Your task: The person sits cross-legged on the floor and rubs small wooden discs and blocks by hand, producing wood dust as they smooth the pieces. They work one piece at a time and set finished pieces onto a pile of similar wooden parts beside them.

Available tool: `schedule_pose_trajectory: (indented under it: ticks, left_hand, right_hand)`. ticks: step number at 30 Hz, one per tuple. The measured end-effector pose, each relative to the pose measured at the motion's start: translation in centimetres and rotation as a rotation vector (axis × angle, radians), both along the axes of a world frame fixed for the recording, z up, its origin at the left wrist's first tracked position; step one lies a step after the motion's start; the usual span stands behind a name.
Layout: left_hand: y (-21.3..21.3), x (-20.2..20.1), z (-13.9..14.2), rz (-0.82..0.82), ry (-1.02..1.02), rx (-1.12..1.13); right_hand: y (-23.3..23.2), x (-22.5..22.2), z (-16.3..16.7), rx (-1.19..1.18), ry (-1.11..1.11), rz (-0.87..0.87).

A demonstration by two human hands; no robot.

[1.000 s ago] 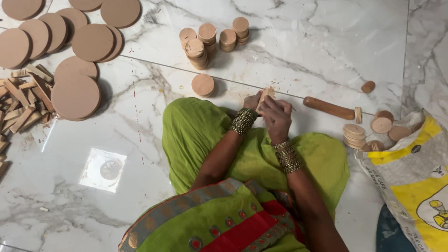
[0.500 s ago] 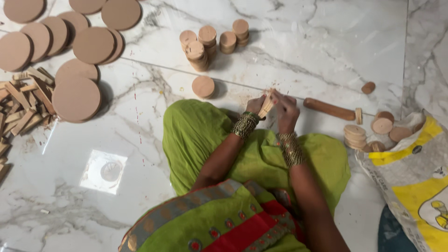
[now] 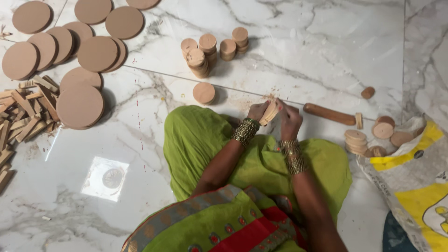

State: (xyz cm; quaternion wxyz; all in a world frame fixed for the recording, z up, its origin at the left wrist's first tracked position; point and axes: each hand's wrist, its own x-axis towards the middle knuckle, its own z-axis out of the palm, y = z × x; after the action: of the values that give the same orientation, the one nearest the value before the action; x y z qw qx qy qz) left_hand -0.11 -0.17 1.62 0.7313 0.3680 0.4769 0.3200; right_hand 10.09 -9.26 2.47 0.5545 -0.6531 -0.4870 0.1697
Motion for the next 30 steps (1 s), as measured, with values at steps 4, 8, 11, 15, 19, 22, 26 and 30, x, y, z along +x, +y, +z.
schedule_pose_trajectory:
  ticks: [4,8,11,15,19,22,26,30]
  left_hand:
    - [0.2,-0.1,-0.1,0.093,-0.335,-0.077]
    - [-0.1,0.1,-0.4,0.075,-0.083,0.012]
    - [0.0,0.1,-0.3,0.076,-0.106,0.032]
    - [1.2,-0.6,-0.1,0.095,-0.007,-0.184]
    - [0.7,-0.6,-0.3,0.043,-0.069,-0.031]
    - [0.3,-0.6,-0.4,0.096,-0.051,-0.197]
    - [0.5,-0.7,-0.4,0.044,0.006,-0.162]
    - [0.6,-0.4,-0.1,0.097,-0.166,-0.069]
  right_hand:
    - [-0.5,-0.1,0.4,0.257,-0.435,0.085]
    - [-0.5,0.0,0.1,-0.136,0.099,0.020]
    - [-0.3,-0.2,-0.2,-0.125,0.254,0.044]
    - [-0.2,-1.4,-0.2,0.177,-0.527,0.055]
    - [0.0,-2.3,0.9,0.171,-0.381,0.026]
    - [-0.1,-2.5,1.7,-0.050,0.279,0.102]
    - [-0.2,-2.1,1.4,0.201,-0.468,0.044]
    - [0.1,-1.2,0.0,0.016,-0.181,-0.036]
